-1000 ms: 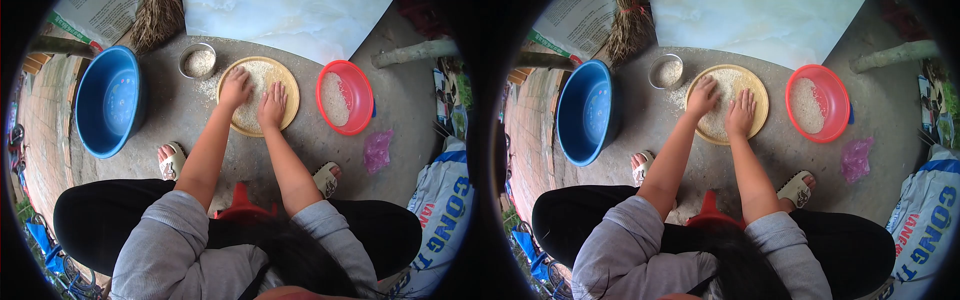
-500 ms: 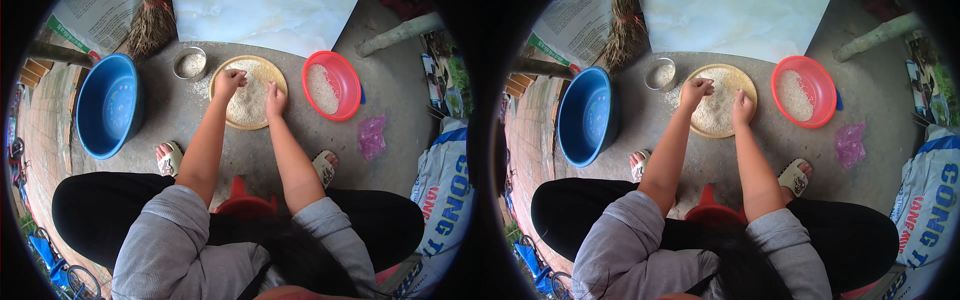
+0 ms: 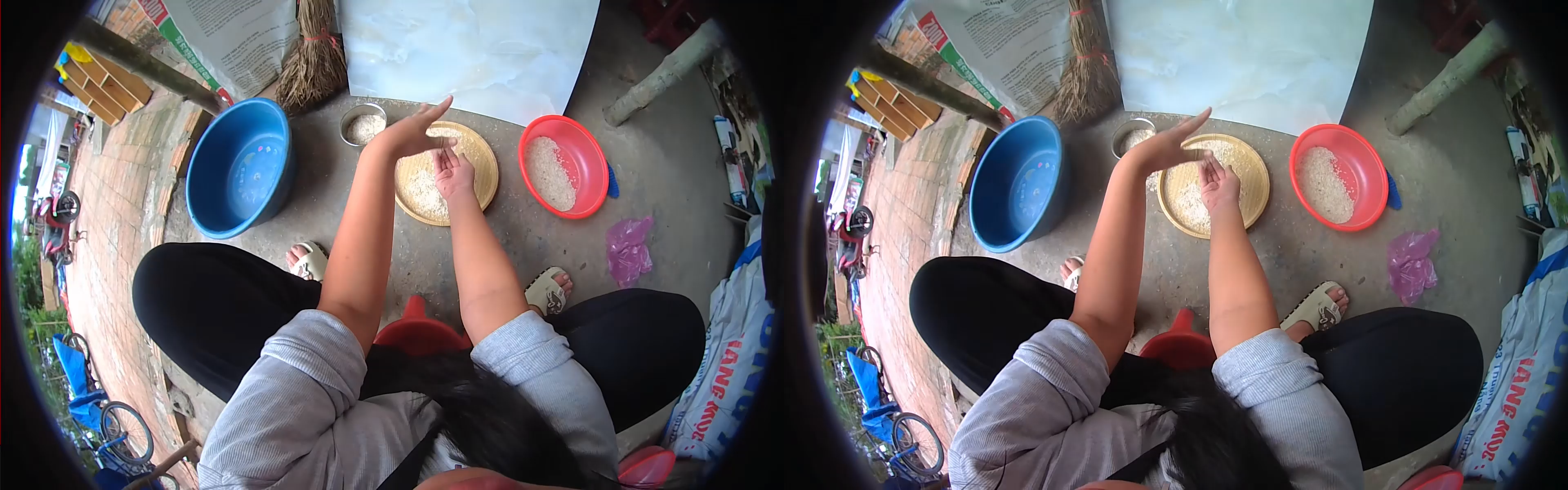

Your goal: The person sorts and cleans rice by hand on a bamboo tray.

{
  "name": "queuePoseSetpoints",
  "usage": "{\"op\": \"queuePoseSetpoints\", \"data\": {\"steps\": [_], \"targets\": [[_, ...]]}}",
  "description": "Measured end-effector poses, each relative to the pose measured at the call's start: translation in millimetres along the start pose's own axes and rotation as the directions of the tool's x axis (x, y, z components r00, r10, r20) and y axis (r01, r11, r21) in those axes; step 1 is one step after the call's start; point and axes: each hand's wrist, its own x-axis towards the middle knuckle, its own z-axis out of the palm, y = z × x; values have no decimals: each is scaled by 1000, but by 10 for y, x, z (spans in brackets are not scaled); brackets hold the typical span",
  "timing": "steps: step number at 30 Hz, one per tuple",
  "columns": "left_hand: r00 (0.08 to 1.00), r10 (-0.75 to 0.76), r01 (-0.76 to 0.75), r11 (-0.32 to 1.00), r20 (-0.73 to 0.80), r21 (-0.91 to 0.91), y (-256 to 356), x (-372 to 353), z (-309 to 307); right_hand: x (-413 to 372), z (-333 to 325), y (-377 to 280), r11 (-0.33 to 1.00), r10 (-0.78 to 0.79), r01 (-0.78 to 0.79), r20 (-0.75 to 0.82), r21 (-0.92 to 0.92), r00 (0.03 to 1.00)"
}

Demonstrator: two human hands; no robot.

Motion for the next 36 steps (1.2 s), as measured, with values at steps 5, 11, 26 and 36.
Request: {"op": "queuePoseSetpoints", "data": {"steps": [5, 11, 26, 36], "targets": [[918, -191, 227, 972, -348, 64, -413, 14, 111, 165, -302, -161, 992, 104, -105, -19, -65, 994], [918, -295, 292, 955, -265, -51, -779, 3, 938, -48, -505, -399, 906, -125, -40, -357, -421, 926], [969, -206, 240, 920, 139, -309, -651, 260, 936, 33, -529, -372, 863, 82, -137, -133, -486, 988], [939, 8, 32, 994, -344, 109, -1083, 140, 1868, 267, -891, -509, 770, 87, -190, -195, -609, 977]]}}
